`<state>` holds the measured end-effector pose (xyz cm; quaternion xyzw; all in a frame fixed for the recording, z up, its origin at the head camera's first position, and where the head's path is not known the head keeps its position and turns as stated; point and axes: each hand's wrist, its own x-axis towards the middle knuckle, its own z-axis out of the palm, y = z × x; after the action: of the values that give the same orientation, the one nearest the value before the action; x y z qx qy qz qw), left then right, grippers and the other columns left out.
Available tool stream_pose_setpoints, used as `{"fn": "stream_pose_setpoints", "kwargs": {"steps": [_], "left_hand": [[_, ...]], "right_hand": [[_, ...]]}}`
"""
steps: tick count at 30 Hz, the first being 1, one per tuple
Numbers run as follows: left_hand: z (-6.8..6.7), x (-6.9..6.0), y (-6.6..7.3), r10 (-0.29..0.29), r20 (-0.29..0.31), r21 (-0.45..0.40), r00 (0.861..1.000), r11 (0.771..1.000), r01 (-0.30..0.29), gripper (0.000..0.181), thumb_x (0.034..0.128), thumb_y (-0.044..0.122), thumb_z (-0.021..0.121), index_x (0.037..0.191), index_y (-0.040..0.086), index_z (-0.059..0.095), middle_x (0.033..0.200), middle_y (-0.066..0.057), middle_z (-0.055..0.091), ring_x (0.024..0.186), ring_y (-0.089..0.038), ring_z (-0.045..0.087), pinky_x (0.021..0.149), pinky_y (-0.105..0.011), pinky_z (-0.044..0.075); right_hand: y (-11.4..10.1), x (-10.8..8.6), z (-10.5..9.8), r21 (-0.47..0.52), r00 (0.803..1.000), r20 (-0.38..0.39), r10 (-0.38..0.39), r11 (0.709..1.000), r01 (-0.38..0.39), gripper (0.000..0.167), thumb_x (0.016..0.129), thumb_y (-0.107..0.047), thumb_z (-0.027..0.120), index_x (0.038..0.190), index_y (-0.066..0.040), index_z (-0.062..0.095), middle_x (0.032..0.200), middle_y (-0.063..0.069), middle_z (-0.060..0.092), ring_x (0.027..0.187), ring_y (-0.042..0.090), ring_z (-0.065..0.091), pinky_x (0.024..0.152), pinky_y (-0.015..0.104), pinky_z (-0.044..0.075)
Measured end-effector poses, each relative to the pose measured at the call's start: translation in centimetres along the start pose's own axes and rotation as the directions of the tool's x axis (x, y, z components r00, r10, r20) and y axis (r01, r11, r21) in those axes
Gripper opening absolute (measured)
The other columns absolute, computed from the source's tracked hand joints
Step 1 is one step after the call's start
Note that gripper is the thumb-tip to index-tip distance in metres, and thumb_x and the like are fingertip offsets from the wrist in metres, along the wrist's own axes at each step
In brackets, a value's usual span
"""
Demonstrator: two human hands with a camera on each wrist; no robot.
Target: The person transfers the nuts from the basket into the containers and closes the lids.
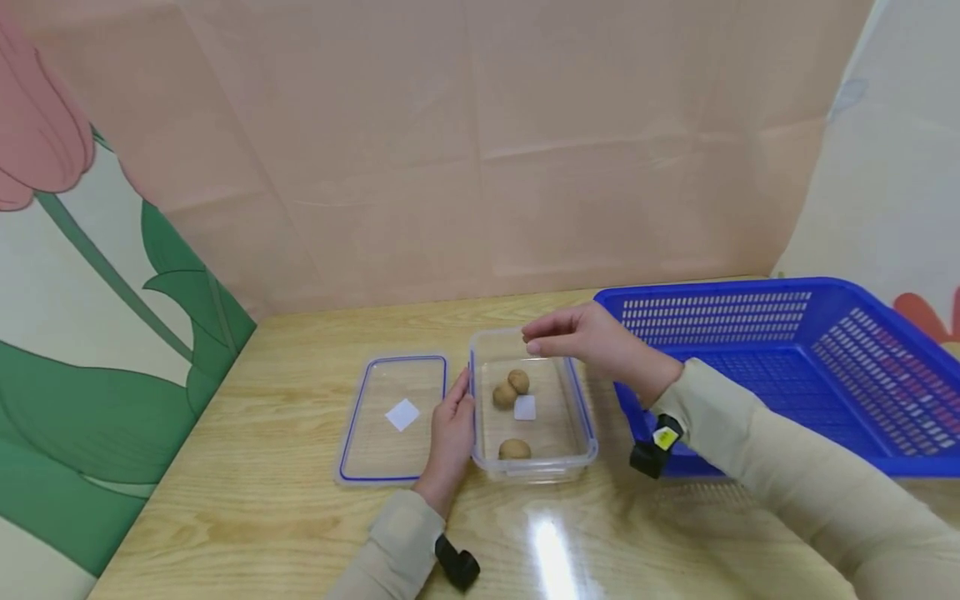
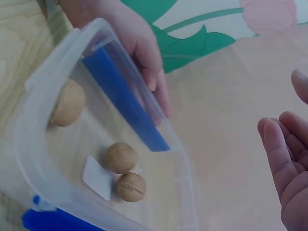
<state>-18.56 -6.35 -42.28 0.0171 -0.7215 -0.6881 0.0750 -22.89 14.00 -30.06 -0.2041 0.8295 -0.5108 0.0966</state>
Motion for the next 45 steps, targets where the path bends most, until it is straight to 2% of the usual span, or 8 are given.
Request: {"fn": "stream_pose_setpoints", "kwargs": {"steps": [6, 11, 13, 17, 22, 32, 39, 45], "left_hand": [[0.0, -0.2, 0.1, -0.001, -0.003, -0.004, 1.0, 1.0, 0.001, 0.042, 0.0962, 0.008, 0.039, 0.138, 0.004, 0.041, 0.144, -0.008, 0.039, 0.136, -0.025, 0.029, 0.114, -0.039, 0.022], [0.0, -0.2, 0.1, -0.003, 0.001, -0.007, 1.0, 1.0, 0.003, 0.042, 0.0964, 0.008, 0.038, 0.138, 0.005, 0.041, 0.145, -0.008, 0.038, 0.137, -0.025, 0.028, 0.114, -0.04, 0.021], [-0.1, -0.2, 0.1, -0.002, 0.0, -0.002, 1.0, 1.0, 0.002, 0.042, 0.0965, 0.008, 0.038, 0.138, 0.004, 0.04, 0.144, -0.008, 0.038, 0.137, -0.025, 0.028, 0.114, -0.04, 0.021], [-0.1, -0.1, 0.2, 0.0, -0.004, 0.009, 1.0, 1.0, 0.0, 0.042, 0.0964, 0.008, 0.038, 0.139, 0.003, 0.04, 0.145, -0.008, 0.038, 0.137, -0.025, 0.029, 0.114, -0.04, 0.022], [-0.1, -0.2, 0.4, 0.004, -0.006, 0.008, 1.0, 1.0, -0.004, 0.043, 0.096, 0.007, 0.038, 0.138, 0.002, 0.04, 0.144, -0.009, 0.039, 0.136, -0.025, 0.029, 0.114, -0.04, 0.022], [0.0, 0.0, 0.1, 0.002, 0.0, -0.013, 1.0, 1.0, -0.002, 0.043, 0.0963, 0.007, 0.038, 0.139, 0.002, 0.039, 0.144, -0.008, 0.038, 0.137, -0.025, 0.028, 0.114, -0.04, 0.022], [-0.1, -0.1, 0.4, -0.011, -0.001, -0.011, 1.0, 1.0, 0.011, 0.043, 0.0964, 0.008, 0.038, 0.139, 0.004, 0.039, 0.145, -0.007, 0.038, 0.137, -0.023, 0.028, 0.114, -0.039, 0.022], [0.0, -0.3, 0.5, -0.041, 0.0, -0.006, 0.999, 0.999, 0.041, 0.043, 0.0965, 0.009, 0.038, 0.139, 0.007, 0.04, 0.145, -0.005, 0.037, 0.137, -0.022, 0.027, 0.114, -0.039, 0.022]], "right_hand": [[-0.2, -0.4, -1.3, 0.062, 0.999, -0.044, 0.0, 0.998, 0.003, 0.037, 0.083, -0.023, 0.069, 0.111, 0.0, 0.065, 0.104, 0.008, 0.069, 0.091, 0.011, 0.064, 0.088, 0.032, 0.051], [0.1, -0.9, -2.6, 0.021, 0.998, -0.068, 0.013, 1.0, -0.011, 0.04, 0.083, -0.028, 0.069, 0.113, -0.002, 0.065, 0.106, 0.006, 0.069, 0.092, 0.009, 0.064, 0.088, 0.027, 0.049], [0.3, -1.0, -3.2, 0.005, 0.996, -0.083, 0.029, 1.0, -0.029, 0.041, 0.083, -0.031, 0.069, 0.113, -0.004, 0.065, 0.108, 0.008, 0.068, 0.093, 0.009, 0.063, 0.073, 0.023, 0.051], [0.9, -1.3, -4.1, -0.013, 0.994, -0.1, 0.03, 0.999, -0.032, 0.043, 0.083, -0.032, 0.068, 0.114, -0.004, 0.064, 0.11, 0.01, 0.067, 0.093, 0.008, 0.063, 0.068, 0.019, 0.05], [1.8, -1.7, -5.0, -0.013, 0.994, -0.105, -0.014, 1.0, 0.012, 0.04, 0.084, -0.026, 0.067, 0.114, 0.0, 0.063, 0.108, 0.006, 0.067, 0.092, 0.007, 0.063, 0.081, 0.019, 0.052], [3.7, -2.4, -6.9, 0.007, 0.999, -0.036, -0.019, 1.0, 0.019, 0.04, 0.085, -0.018, 0.067, 0.115, 0.007, 0.059, 0.097, -0.007, 0.07, 0.091, 0.006, 0.064, 0.083, 0.016, 0.049], [6.0, -2.6, -8.3, -0.054, 0.998, 0.054, -0.023, 0.998, 0.026, 0.033, 0.084, -0.013, 0.068, 0.109, 0.008, 0.063, 0.099, 0.005, 0.071, 0.09, 0.006, 0.064, 0.081, 0.018, 0.051], [8.1, -2.8, -9.7, -0.041, 0.991, 0.117, -0.067, 0.997, 0.072, 0.027, 0.081, -0.003, 0.067, 0.105, 0.008, 0.063, 0.095, -0.002, 0.071, 0.088, 0.01, 0.066, 0.078, 0.019, 0.053]]}}
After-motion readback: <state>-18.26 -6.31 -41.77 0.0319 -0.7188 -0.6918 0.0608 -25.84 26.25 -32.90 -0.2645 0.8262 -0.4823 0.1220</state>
